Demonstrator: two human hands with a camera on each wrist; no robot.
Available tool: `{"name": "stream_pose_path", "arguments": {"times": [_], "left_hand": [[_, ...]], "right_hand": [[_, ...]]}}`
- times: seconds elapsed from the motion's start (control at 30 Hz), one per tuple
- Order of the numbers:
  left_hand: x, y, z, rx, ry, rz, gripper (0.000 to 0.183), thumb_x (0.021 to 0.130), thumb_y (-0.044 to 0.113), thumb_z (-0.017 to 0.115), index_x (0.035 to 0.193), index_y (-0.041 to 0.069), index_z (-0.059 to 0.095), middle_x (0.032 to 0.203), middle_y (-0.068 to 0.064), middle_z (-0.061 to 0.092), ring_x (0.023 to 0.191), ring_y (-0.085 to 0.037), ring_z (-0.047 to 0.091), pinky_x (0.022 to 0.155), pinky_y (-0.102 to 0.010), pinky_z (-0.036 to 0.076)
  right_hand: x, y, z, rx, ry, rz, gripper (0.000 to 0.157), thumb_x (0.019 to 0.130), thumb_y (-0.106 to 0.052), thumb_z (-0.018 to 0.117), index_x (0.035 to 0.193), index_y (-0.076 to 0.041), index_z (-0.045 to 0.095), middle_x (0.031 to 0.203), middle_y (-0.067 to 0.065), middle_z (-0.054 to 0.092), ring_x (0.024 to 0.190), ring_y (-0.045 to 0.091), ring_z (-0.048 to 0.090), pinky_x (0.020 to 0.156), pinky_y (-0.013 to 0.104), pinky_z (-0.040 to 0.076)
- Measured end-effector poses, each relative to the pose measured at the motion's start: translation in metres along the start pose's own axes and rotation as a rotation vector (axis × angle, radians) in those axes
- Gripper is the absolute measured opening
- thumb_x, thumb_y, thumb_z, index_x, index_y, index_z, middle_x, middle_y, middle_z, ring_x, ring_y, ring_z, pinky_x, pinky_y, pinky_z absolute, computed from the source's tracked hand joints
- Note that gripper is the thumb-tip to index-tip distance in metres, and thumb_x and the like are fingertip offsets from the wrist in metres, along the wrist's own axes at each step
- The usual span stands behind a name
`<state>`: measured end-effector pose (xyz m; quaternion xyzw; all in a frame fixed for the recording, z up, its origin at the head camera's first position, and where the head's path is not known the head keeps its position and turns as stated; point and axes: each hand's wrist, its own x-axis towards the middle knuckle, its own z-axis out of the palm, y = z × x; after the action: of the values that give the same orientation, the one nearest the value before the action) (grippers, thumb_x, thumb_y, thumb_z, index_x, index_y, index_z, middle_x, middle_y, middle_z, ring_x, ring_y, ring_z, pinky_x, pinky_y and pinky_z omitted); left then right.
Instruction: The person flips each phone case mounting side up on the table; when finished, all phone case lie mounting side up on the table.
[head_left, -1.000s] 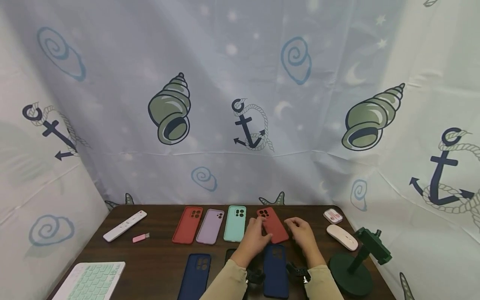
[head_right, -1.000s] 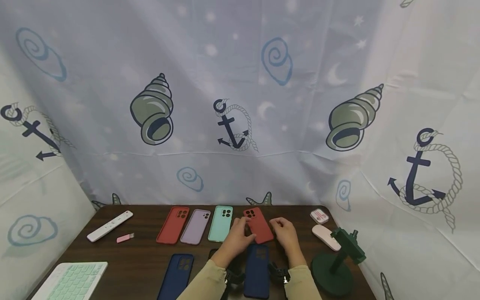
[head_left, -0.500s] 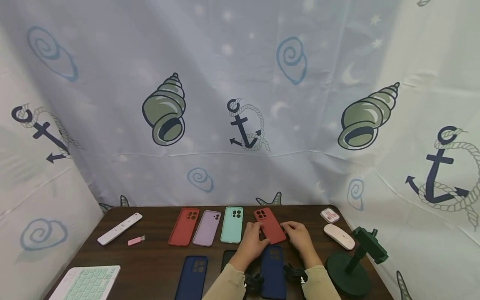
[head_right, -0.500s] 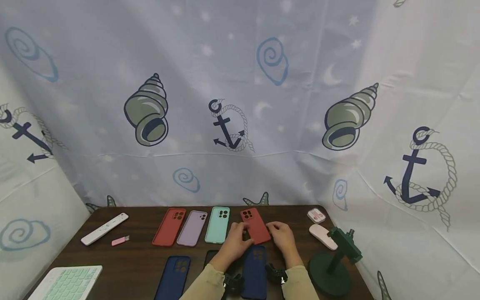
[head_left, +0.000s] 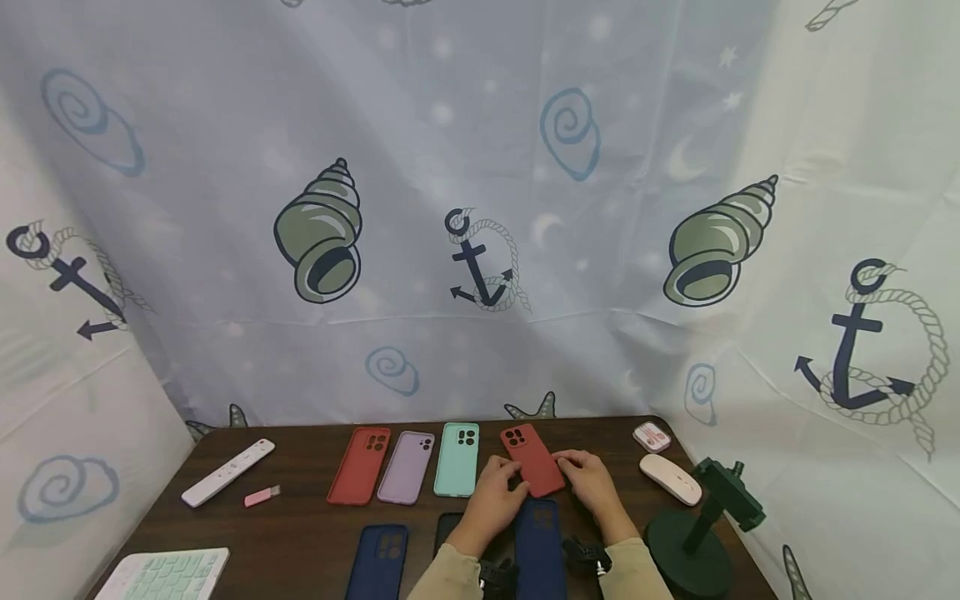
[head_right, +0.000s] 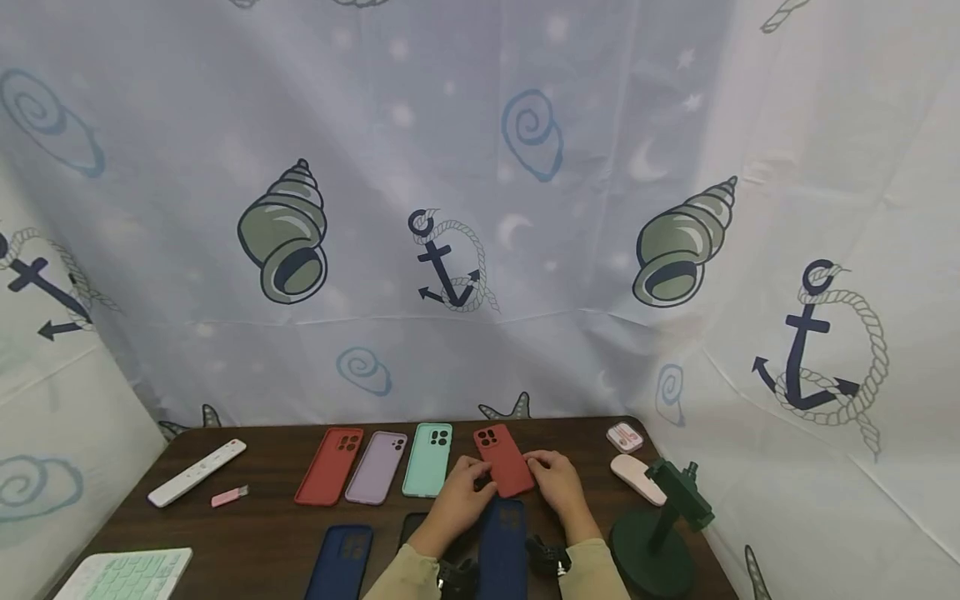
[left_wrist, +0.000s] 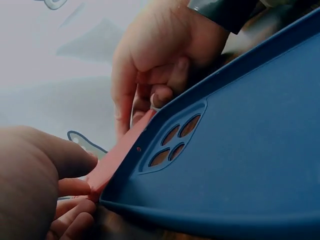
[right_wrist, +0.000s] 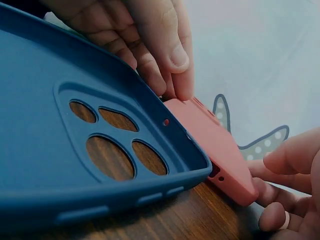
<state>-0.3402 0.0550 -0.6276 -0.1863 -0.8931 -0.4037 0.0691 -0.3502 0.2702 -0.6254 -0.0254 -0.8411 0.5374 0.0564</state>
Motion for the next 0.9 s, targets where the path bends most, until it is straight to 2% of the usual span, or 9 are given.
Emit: {"name": "stream_pose_path", "arguments": {"times": [0.2, 0.4, 0.6, 0.8, 0.9], "left_hand": [[-0.0021, 0.0006, -0.0014, -0.029, 0.004, 0.0, 0.044, 0.098, 0.028, 0.066, 0.136, 0.006, 0.063, 0.122, -0.004, 0.056, 0.114, -0.02, 0.059, 0.095, -0.044, 0.052], [-0.0023, 0.0039, -0.0031, -0.05, -0.002, -0.008, 0.044, 0.099, 0.027, 0.065, 0.137, 0.005, 0.062, 0.127, -0.007, 0.056, 0.118, -0.022, 0.059, 0.098, -0.045, 0.051], [-0.0029, 0.0052, -0.0044, -0.062, -0.021, -0.013, 0.046, 0.098, 0.029, 0.067, 0.137, 0.005, 0.062, 0.135, -0.013, 0.053, 0.125, -0.028, 0.057, 0.099, -0.047, 0.051], [-0.0019, 0.0055, -0.0044, -0.083, -0.043, -0.016, 0.048, 0.098, 0.029, 0.067, 0.14, 0.006, 0.06, 0.144, -0.019, 0.047, 0.133, -0.032, 0.05, 0.101, -0.049, 0.05], [-0.0017, 0.0071, -0.0066, -0.094, -0.049, -0.013, 0.048, 0.097, 0.03, 0.069, 0.139, 0.007, 0.061, 0.146, -0.019, 0.046, 0.135, -0.035, 0.047, 0.102, -0.051, 0.048]], "right_hand": [[0.0006, 0.0001, 0.0007, 0.031, 0.001, 0.004, 0.021, 0.101, -0.025, 0.062, 0.115, -0.017, 0.075, 0.105, 0.007, 0.072, 0.07, 0.019, 0.057, 0.06, 0.032, 0.048], [0.0006, -0.001, -0.0005, 0.037, 0.01, -0.023, 0.019, 0.098, -0.024, 0.066, 0.113, -0.016, 0.075, 0.102, 0.005, 0.071, 0.075, 0.017, 0.059, 0.061, 0.031, 0.049], [-0.0012, -0.0018, -0.001, 0.082, -0.022, -0.038, 0.021, 0.098, -0.023, 0.068, 0.115, -0.015, 0.074, 0.107, 0.009, 0.072, 0.072, 0.018, 0.059, 0.061, 0.03, 0.05], [-0.0024, -0.0043, -0.0039, 0.149, -0.038, -0.062, 0.02, 0.096, -0.019, 0.07, 0.115, -0.014, 0.075, 0.105, 0.01, 0.072, 0.073, 0.022, 0.06, 0.061, 0.031, 0.051], [-0.0025, -0.0047, -0.0039, 0.166, -0.051, -0.075, 0.023, 0.095, -0.018, 0.071, 0.117, -0.012, 0.073, 0.104, 0.015, 0.071, 0.076, 0.03, 0.061, 0.061, 0.032, 0.051]]}}
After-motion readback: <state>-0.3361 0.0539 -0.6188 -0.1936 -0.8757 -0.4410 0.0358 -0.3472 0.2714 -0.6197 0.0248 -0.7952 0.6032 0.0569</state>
